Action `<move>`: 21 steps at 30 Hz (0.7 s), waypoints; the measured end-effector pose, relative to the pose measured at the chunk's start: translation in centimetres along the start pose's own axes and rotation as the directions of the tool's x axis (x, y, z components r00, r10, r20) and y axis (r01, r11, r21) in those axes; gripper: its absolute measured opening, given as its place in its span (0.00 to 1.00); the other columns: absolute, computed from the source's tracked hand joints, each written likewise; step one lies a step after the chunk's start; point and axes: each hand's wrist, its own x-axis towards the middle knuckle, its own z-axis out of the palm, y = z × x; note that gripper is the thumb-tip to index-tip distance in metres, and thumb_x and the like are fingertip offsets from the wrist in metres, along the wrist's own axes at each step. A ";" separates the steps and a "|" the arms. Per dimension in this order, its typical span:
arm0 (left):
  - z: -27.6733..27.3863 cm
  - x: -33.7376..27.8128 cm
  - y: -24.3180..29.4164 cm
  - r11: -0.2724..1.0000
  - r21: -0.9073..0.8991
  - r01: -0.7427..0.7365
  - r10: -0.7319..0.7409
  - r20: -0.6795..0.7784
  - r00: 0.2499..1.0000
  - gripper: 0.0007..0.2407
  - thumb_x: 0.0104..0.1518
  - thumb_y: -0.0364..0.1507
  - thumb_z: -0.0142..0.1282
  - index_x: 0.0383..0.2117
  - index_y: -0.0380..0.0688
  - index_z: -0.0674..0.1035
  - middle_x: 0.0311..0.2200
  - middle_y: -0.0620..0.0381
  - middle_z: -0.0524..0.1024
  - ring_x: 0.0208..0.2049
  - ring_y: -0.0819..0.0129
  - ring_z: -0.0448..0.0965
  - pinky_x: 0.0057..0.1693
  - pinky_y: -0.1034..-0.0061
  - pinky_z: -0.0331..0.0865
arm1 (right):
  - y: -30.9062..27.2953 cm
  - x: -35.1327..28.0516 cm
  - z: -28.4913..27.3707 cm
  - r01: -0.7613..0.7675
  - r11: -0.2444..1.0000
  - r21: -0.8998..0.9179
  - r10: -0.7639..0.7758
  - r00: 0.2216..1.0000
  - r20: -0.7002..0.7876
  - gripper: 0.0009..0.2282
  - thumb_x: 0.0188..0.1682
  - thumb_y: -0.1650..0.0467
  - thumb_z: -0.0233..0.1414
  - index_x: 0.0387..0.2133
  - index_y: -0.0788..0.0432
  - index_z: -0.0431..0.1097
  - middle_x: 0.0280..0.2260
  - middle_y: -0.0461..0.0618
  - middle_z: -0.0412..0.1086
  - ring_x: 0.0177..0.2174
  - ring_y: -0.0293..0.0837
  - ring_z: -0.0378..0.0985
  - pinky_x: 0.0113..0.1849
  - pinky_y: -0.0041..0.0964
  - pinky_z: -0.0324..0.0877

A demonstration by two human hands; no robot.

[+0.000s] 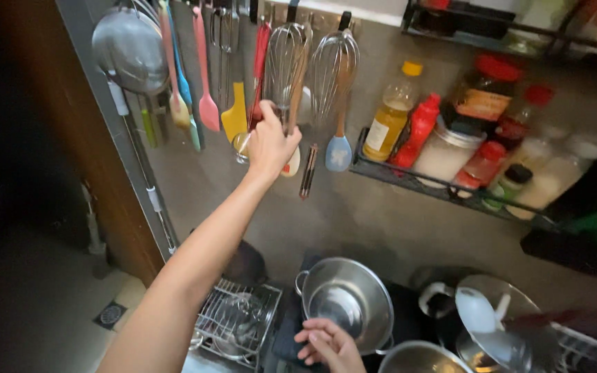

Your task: Measure powder and mix ingredients in a bowl.

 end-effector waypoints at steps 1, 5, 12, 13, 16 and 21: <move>0.1 0.2 -0.4 0.999 -0.005 -0.035 0.036 0.012 0.999 0.23 0.52 0.31 0.66 0.47 0.41 0.63 0.27 0.42 0.82 0.31 0.38 0.83 0.40 0.50 0.75 | 0.2 1.0 -0.5 -0.003 1.000 0.007 0.003 1.000 -0.005 0.14 0.52 0.70 0.52 0.50 0.64 0.67 0.40 0.56 0.78 0.32 0.42 0.82 0.33 0.34 0.76; -0.4 0.3 -2.4 0.986 -0.025 -0.166 0.167 0.023 0.986 0.21 0.51 0.32 0.65 0.46 0.37 0.69 0.30 0.41 0.82 0.34 0.43 0.84 0.42 0.55 0.76 | -0.6 1.4 1.7 -0.053 0.998 0.035 0.053 0.999 0.002 0.14 0.52 0.70 0.52 0.49 0.64 0.67 0.39 0.56 0.78 0.31 0.42 0.81 0.33 0.34 0.75; -5.3 1.0 -2.2 0.986 -0.124 -0.109 0.134 0.221 0.966 0.19 0.52 0.38 0.67 0.41 0.34 0.80 0.31 0.42 0.83 0.36 0.51 0.85 0.43 0.63 0.77 | -7.1 3.3 5.6 0.005 0.997 -0.072 0.000 0.997 0.076 0.13 0.53 0.69 0.51 0.49 0.63 0.68 0.40 0.53 0.78 0.32 0.40 0.80 0.35 0.31 0.74; -5.8 1.1 -2.4 0.985 -0.138 -0.103 0.133 0.236 0.963 0.17 0.54 0.38 0.66 0.38 0.35 0.82 0.31 0.44 0.84 0.36 0.54 0.86 0.45 0.65 0.77 | -7.3 3.8 5.8 0.008 0.998 -0.064 -0.004 0.998 0.056 0.13 0.53 0.69 0.51 0.48 0.63 0.69 0.39 0.53 0.78 0.32 0.40 0.80 0.35 0.31 0.74; -7.2 2.1 -4.1 0.983 -0.153 -0.103 0.123 0.130 0.984 0.14 0.58 0.39 0.64 0.36 0.38 0.83 0.32 0.46 0.85 0.37 0.58 0.87 0.47 0.67 0.77 | -7.1 5.2 6.4 0.030 0.999 -0.033 -0.028 0.999 0.042 0.13 0.52 0.69 0.51 0.48 0.63 0.69 0.39 0.53 0.78 0.32 0.40 0.80 0.34 0.32 0.73; -6.3 8.3 -13.3 0.986 -0.132 -0.104 0.066 -0.263 0.962 0.09 0.61 0.31 0.57 0.41 0.38 0.75 0.34 0.47 0.80 0.36 0.55 0.84 0.46 0.63 0.77 | -9.0 8.0 8.8 0.062 0.997 -0.049 -0.059 0.997 0.057 0.12 0.52 0.69 0.51 0.47 0.62 0.69 0.39 0.53 0.78 0.32 0.41 0.80 0.34 0.33 0.73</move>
